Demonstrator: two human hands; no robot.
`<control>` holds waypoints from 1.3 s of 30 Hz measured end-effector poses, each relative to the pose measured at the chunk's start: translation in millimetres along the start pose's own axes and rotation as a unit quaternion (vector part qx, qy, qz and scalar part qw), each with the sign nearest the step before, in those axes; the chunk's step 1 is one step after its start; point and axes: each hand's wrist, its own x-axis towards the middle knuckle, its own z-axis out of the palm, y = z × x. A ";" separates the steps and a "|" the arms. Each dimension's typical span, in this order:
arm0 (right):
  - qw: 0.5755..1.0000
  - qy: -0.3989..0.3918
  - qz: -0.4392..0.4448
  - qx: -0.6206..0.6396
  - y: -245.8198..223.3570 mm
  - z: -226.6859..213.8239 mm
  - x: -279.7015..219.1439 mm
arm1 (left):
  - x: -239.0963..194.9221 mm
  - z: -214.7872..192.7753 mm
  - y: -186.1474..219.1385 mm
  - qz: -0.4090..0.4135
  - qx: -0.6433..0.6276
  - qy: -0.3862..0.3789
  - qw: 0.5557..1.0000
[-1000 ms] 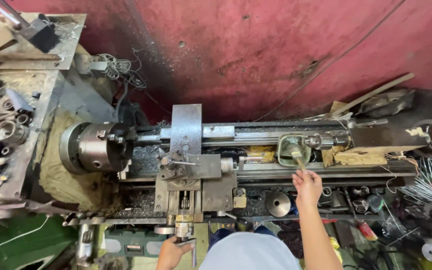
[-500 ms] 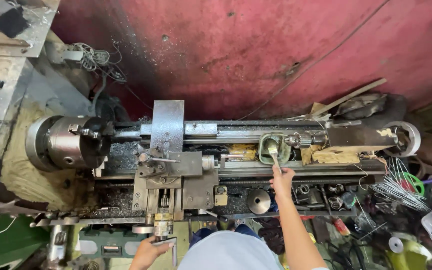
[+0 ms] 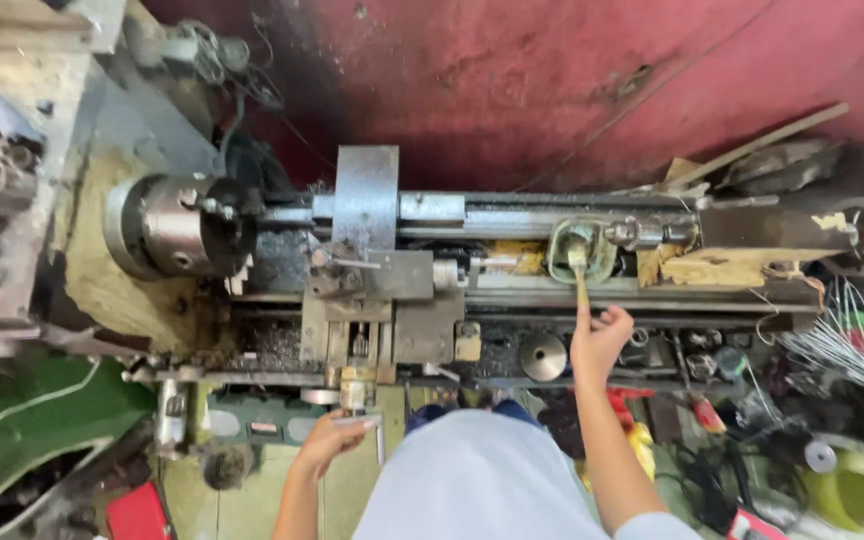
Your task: Operating a manual lathe to machine a metal part while applying lubricant with a brush
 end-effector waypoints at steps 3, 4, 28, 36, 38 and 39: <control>0.996 -0.087 0.009 0.000 -54.7 3.1 -22.3 | -17.5 -1.5 10.1 -0.004 0.017 -0.027 0.999; 0.996 -0.084 0.006 0.003 -77.3 7.4 -20.4 | -12.7 -0.3 14.3 0.000 0.017 -0.028 0.999; 0.897 -0.021 -0.321 -0.302 -103.1 -45.0 94.2 | 22.4 -0.5 -22.7 0.102 0.462 0.184 0.862; 0.902 0.009 -0.342 -0.264 -101.6 -46.8 66.8 | 16.7 -5.0 -7.9 0.044 0.453 0.108 0.884; 0.910 0.015 -0.343 -0.233 -78.0 -42.9 48.6 | 27.4 -12.1 -20.7 0.057 0.442 0.100 0.890; 0.918 0.022 -0.342 -0.202 -67.5 -37.2 41.5 | 35.7 -16.9 -21.8 0.070 0.434 0.091 0.893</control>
